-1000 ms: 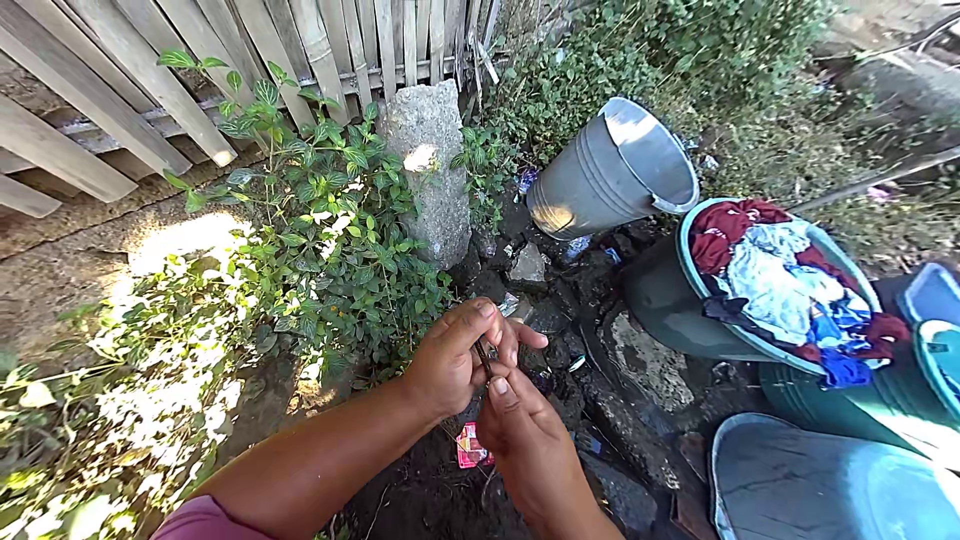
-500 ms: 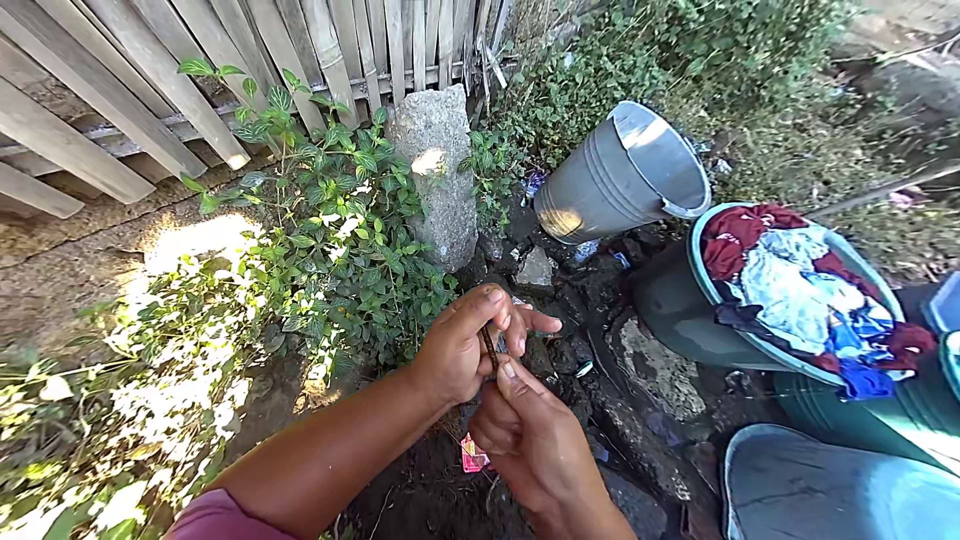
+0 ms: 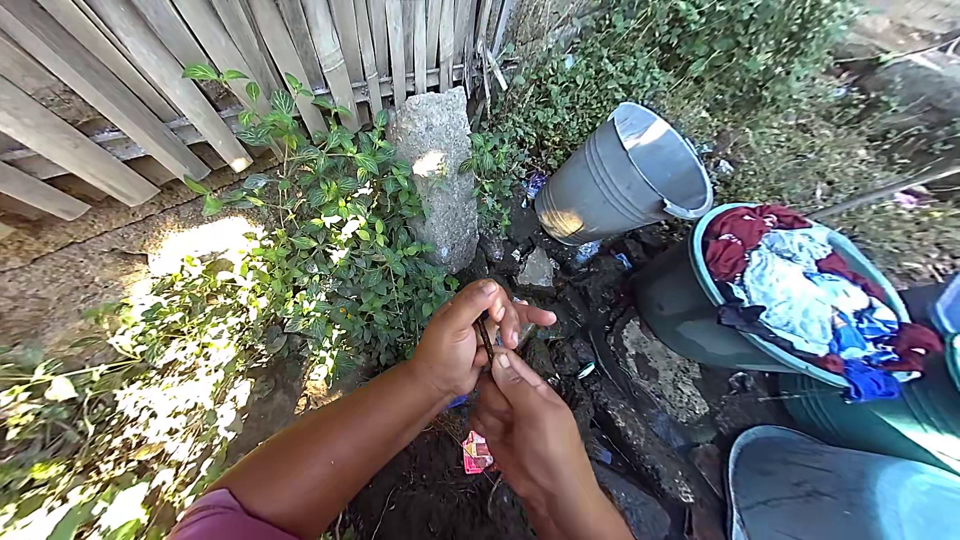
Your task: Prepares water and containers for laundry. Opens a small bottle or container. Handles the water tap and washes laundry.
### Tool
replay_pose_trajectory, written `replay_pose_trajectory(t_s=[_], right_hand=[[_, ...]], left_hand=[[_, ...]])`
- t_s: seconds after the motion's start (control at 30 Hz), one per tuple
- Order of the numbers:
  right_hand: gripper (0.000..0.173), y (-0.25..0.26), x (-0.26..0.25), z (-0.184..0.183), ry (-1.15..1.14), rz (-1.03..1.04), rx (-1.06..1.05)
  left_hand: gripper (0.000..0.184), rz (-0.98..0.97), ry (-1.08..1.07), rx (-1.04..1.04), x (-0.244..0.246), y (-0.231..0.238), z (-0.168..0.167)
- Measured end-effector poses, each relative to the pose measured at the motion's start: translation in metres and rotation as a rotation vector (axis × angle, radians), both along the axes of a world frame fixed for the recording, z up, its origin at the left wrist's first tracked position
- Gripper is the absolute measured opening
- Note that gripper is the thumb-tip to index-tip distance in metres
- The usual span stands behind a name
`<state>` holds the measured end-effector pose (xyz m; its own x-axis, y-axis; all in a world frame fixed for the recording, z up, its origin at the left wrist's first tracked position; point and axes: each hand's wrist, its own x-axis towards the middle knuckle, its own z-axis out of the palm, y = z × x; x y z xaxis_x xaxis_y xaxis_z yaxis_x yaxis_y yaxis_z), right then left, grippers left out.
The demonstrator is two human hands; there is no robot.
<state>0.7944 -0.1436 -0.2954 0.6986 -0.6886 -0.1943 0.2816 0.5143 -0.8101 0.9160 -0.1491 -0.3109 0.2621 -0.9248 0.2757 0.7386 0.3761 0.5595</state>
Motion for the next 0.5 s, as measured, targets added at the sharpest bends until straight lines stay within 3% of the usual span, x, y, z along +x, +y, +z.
replay_pose_trajectory(t_s=[0.07, 0.1, 0.3, 0.43, 0.5], right_hand=[[0.028, 0.0, 0.004, -0.004, 0.12, -0.078, -0.231], [0.027, -0.001, 0.005, -0.004, 0.13, -0.082, -0.251], [0.036, -0.005, 0.002, 0.016, -0.168, 0.143, 0.4], [0.035, 0.0, 0.011, 0.01, 0.006, 0.018, 0.058], [0.035, 0.0, 0.011, 0.011, 0.039, 0.015, 0.022]], left_hand=[[0.043, 0.02, -0.001, -0.001, 0.001, -0.001, 0.001], [0.042, 0.025, -0.006, -0.003, 0.001, -0.001, 0.001], [0.043, 0.028, -0.008, -0.025, 0.007, -0.002, 0.002], [0.044, 0.038, -0.017, -0.032, 0.008, -0.002, 0.0], [0.044, 0.045, -0.037, -0.02, 0.009, -0.001, 0.0]])
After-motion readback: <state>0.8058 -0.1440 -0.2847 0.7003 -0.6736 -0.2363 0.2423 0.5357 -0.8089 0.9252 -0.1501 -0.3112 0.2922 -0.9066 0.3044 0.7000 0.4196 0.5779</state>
